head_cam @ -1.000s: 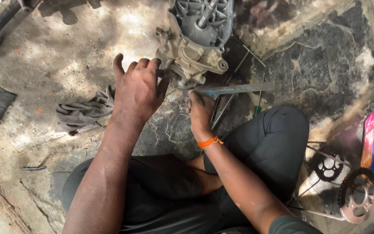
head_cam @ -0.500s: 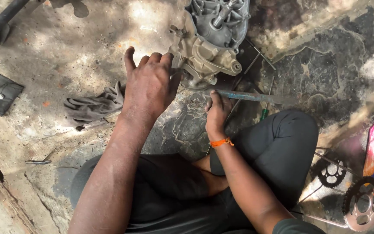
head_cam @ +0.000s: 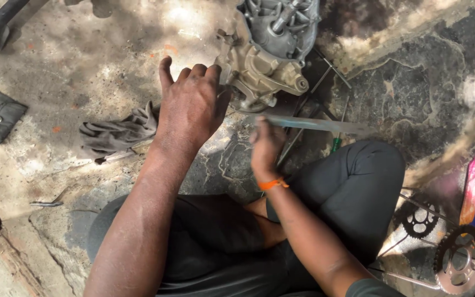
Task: The person sits on the floor of a motorcycle repair shop and files the edge of a metal engine casing with a flat file, holding the casing steady with the other hand and occasionally repositioning the part and the file while working on different spots of the component.
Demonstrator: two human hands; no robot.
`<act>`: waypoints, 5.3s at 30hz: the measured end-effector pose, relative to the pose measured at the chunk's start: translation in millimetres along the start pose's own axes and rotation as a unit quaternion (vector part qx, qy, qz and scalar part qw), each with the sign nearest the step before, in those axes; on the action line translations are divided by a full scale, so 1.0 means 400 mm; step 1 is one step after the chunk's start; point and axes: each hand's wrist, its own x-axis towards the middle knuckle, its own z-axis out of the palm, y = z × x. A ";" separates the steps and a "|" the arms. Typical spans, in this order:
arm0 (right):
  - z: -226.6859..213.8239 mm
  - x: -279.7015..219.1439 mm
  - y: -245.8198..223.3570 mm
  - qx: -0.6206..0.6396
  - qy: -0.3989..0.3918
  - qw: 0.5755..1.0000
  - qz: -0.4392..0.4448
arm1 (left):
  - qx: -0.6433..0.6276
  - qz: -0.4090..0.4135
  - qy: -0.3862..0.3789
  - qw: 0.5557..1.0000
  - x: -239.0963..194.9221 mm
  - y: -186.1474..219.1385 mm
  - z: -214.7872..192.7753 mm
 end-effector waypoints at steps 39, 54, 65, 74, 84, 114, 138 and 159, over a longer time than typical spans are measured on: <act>-0.059 -0.003 0.066 -0.203 -0.279 0.937 0.044 | 0.085 -0.242 -0.254 0.933 -0.030 -0.295 0.248; -0.028 0.005 -0.132 -0.001 -0.415 0.775 0.477 | -0.108 -0.222 -0.192 0.950 -0.063 -0.062 0.043; -0.133 0.112 -0.052 0.266 -0.542 0.745 0.284 | -0.291 -0.192 -0.225 0.910 -0.073 -0.073 0.089; -0.080 0.090 -0.275 0.283 -0.431 0.829 0.215 | -0.448 -0.052 -0.334 0.828 -0.060 -0.025 0.047; -0.247 0.224 -0.352 0.471 -0.282 0.813 0.193 | -0.166 -0.146 -0.034 0.975 -0.158 -0.158 -0.103; 0.003 -0.073 -0.175 0.148 -0.190 0.944 0.225 | -0.465 -0.067 -0.229 0.852 -0.103 0.015 0.128; 0.015 0.296 0.103 0.066 0.036 0.997 -0.009 | 0.047 0.054 0.032 0.997 0.089 0.158 0.186; 0.017 -0.018 -0.063 -0.259 0.078 0.961 -0.064 | 0.017 0.015 0.034 0.999 0.071 0.167 0.184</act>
